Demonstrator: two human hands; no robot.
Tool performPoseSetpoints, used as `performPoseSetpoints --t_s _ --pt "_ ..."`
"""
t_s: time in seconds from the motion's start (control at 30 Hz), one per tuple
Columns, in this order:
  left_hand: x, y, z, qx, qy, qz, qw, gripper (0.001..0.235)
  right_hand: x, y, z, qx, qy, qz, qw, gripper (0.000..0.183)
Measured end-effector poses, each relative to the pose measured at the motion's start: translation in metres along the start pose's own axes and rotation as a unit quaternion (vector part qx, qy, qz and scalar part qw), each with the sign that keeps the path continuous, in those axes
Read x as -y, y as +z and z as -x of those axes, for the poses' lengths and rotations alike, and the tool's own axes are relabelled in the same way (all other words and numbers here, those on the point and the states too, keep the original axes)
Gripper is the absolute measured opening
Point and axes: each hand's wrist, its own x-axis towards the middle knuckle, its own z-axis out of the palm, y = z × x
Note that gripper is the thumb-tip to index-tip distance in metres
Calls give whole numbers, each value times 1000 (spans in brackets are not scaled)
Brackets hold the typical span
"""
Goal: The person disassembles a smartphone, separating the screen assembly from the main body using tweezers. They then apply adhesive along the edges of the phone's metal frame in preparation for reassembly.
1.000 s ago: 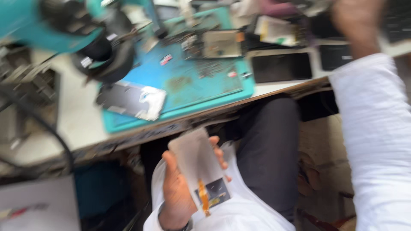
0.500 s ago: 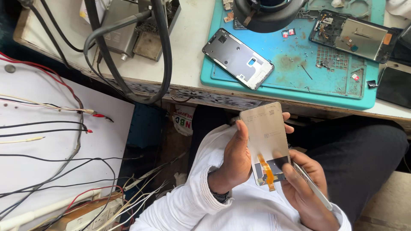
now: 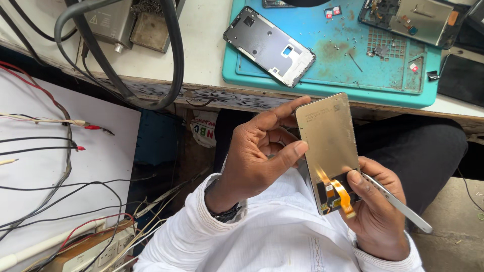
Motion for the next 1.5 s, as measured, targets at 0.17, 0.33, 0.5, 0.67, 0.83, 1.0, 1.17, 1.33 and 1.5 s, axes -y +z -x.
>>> performPoseSetpoints --t_s 0.17,0.33,0.5,0.67,0.83,1.0,1.17,1.33,1.5 --pt "-7 10 -8 -39 18 -12 999 40 5 1 3 37 -13 -22 999 21" --pt "4 9 -16 -84 66 -77 991 20 4 -3 13 -29 -16 61 998 21" --pt "18 4 -26 -154 104 -84 979 31 1 -5 15 24 -13 -59 998 20" --pt "30 11 -17 -76 15 49 996 43 4 2 3 -57 -21 37 997 27" --pt "49 37 -19 -5 -35 186 982 61 -2 4 -14 11 -16 67 998 31" --pt "39 42 -32 -23 -22 324 946 58 8 5 -12 50 -108 75 990 46" --pt "30 47 -38 20 -37 445 895 57 24 3 -5 34 -145 107 983 35" --pt "32 55 -37 21 -25 460 887 64 20 2 -1 9 -197 244 949 27" --pt "33 60 -36 19 0 404 914 68 23 6 -5 -10 -184 323 928 18"
